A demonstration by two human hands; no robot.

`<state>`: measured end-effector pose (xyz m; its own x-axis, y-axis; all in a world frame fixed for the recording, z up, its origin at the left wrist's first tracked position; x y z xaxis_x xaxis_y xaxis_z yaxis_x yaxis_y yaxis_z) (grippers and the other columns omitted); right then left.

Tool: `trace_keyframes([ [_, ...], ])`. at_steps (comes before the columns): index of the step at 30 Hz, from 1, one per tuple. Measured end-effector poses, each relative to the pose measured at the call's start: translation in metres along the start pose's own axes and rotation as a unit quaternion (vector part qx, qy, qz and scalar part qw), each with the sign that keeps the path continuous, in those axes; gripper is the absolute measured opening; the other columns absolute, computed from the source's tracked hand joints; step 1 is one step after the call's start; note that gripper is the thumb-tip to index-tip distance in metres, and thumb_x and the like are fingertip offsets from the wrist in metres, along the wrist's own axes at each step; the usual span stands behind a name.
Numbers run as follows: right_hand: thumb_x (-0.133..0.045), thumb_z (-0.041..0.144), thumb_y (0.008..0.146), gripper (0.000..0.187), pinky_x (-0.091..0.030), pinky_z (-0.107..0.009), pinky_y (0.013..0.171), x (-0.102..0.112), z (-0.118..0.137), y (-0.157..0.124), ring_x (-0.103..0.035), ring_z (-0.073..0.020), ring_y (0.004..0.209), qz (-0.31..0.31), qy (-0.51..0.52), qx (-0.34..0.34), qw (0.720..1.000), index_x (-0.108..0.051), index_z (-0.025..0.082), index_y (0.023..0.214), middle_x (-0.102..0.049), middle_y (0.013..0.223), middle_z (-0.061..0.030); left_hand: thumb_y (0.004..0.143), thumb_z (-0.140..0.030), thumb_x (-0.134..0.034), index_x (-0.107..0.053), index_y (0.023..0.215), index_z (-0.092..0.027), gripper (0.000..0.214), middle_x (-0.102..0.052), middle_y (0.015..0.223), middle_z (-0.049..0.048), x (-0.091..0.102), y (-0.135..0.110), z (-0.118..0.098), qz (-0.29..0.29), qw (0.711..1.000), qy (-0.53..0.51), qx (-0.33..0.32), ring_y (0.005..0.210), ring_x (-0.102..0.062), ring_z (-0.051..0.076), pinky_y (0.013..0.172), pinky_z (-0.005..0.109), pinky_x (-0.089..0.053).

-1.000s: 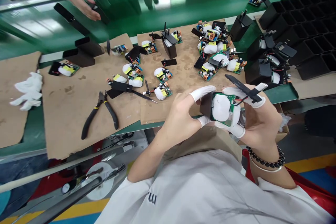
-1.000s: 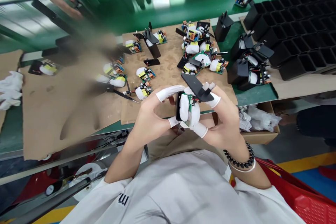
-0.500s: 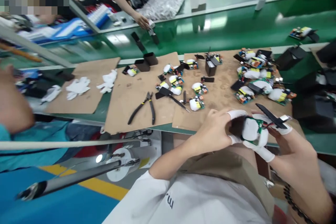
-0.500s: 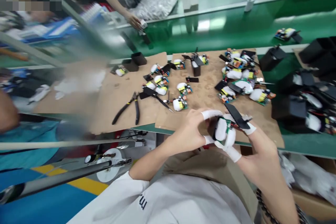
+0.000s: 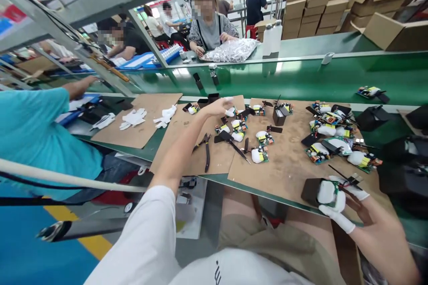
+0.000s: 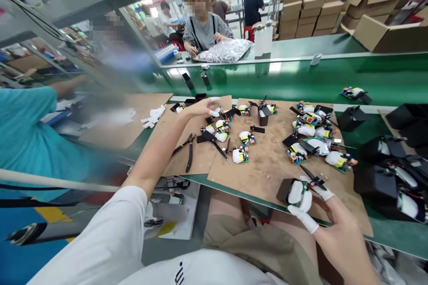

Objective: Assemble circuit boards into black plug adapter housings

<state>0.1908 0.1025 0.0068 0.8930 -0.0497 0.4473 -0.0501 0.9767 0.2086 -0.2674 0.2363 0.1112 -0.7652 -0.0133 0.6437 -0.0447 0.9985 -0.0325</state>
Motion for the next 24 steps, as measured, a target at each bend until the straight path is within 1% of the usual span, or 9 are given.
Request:
trace_keyframes([
  [5, -0.089, 0.061, 0.062, 0.061, -0.069, -0.051, 0.090, -0.005, -0.019, 0.007, -0.081, -0.0429, 0.101, 0.040, 0.049, -0.011, 0.998, -0.080, 0.031, 0.114, -0.083, 0.117, -0.0134, 0.089, -0.034, -0.081, -0.071, 0.115, -0.011, 0.036, -0.075, 0.111, 0.0096, 0.005, 0.006, 0.010, -0.032, 0.998, 0.042, 0.016, 0.099, -0.073, 0.023, 0.092, 0.043, -0.063],
  [8, -0.086, 0.063, 0.069, 0.064, -0.070, -0.044, 0.087, 0.002, -0.018, 0.004, -0.083, -0.0367, 0.099, 0.026, 0.033, 0.022, 0.999, -0.078, 0.024, 0.119, -0.082, 0.119, -0.0152, 0.072, -0.028, -0.088, -0.073, 0.112, -0.009, 0.046, -0.079, 0.103, 0.0112, 0.010, -0.013, -0.007, -0.108, 0.993, 0.043, -0.023, 0.099, -0.073, 0.027, 0.099, 0.043, -0.058],
  [10, -0.084, 0.064, 0.073, 0.064, -0.070, -0.045, 0.090, 0.009, -0.011, -0.002, -0.083, -0.0348, 0.099, 0.005, 0.014, 0.040, 0.999, -0.076, 0.023, 0.121, -0.082, 0.120, -0.0150, 0.073, -0.034, -0.085, -0.070, 0.121, -0.009, 0.057, -0.079, 0.110, 0.0124, 0.000, -0.031, -0.029, -0.132, 0.989, 0.026, -0.055, 0.104, -0.073, 0.027, 0.102, 0.042, -0.057],
  [12, -0.084, 0.062, 0.075, 0.061, -0.069, -0.048, 0.092, 0.015, -0.003, -0.008, -0.083, -0.0338, 0.099, -0.014, -0.007, 0.048, 0.999, -0.076, 0.022, 0.121, -0.082, 0.117, -0.0144, 0.071, -0.038, -0.085, -0.070, 0.123, -0.012, 0.059, -0.079, 0.107, 0.0093, -0.028, -0.049, -0.057, -0.091, 0.990, 0.014, -0.103, 0.100, -0.073, 0.026, 0.099, 0.040, -0.058],
  [14, -0.084, 0.058, 0.078, 0.058, -0.069, -0.050, 0.093, 0.018, 0.005, -0.011, -0.082, -0.0325, 0.099, -0.025, -0.021, 0.044, 0.998, -0.075, 0.021, 0.122, -0.082, 0.116, -0.0143, 0.075, -0.036, -0.082, -0.072, 0.122, -0.016, 0.053, -0.079, 0.097, 0.0043, -0.074, -0.067, -0.088, 0.026, 0.982, 0.059, -0.178, 0.092, -0.074, 0.024, 0.092, 0.037, -0.059],
  [16, -0.084, 0.055, 0.079, 0.058, -0.069, -0.049, 0.092, 0.019, 0.013, -0.013, -0.082, -0.0309, 0.098, -0.042, -0.019, 0.042, 0.998, -0.073, 0.020, 0.125, -0.082, 0.118, -0.0148, 0.080, -0.032, -0.078, -0.071, 0.123, -0.019, 0.045, -0.079, 0.094, 0.0028, -0.121, -0.084, -0.108, 0.126, 0.956, 0.142, -0.222, 0.086, -0.075, 0.023, 0.087, 0.035, -0.059],
  [18, -0.085, 0.052, 0.079, 0.058, -0.069, -0.047, 0.090, 0.019, 0.018, -0.014, -0.082, -0.0296, 0.099, -0.059, -0.008, 0.045, 0.997, -0.073, 0.019, 0.126, -0.081, 0.121, -0.0159, 0.084, -0.026, -0.074, -0.072, 0.119, -0.018, 0.035, -0.079, 0.102, 0.0082, -0.155, -0.093, -0.118, 0.172, 0.927, 0.229, -0.241, 0.095, -0.076, 0.028, 0.091, 0.039, -0.058],
  [21, -0.087, 0.050, 0.078, 0.058, -0.069, -0.045, 0.089, 0.015, 0.022, -0.015, -0.082, -0.0287, 0.099, -0.085, 0.008, 0.052, 0.995, -0.073, 0.019, 0.125, -0.081, 0.120, -0.0162, 0.079, -0.018, -0.078, -0.073, 0.112, -0.014, 0.034, -0.078, 0.113, 0.0173, -0.174, -0.085, -0.122, 0.204, 0.900, 0.287, -0.255, 0.111, -0.074, 0.036, 0.100, 0.046, -0.056],
  [24, -0.088, 0.049, 0.077, 0.058, -0.069, -0.046, 0.091, 0.010, 0.020, -0.017, -0.082, -0.0289, 0.100, -0.103, 0.019, 0.056, 0.993, -0.074, 0.020, 0.125, -0.081, 0.120, -0.0156, 0.082, -0.026, -0.078, -0.074, 0.120, -0.019, 0.039, -0.077, 0.126, 0.0121, -0.168, -0.049, -0.140, 0.217, 0.893, 0.271, -0.287, 0.112, -0.074, 0.031, 0.097, 0.038, -0.057],
])
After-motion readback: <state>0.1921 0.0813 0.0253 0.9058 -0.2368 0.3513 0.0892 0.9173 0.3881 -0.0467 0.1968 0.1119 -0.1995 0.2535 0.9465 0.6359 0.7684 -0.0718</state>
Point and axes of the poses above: each hand's wrist, its own y-axis towards the middle knuckle, its own x-axis out of the back of the hand, z = x × y, the point moved 5 cm from there along y, towards the middle knuckle
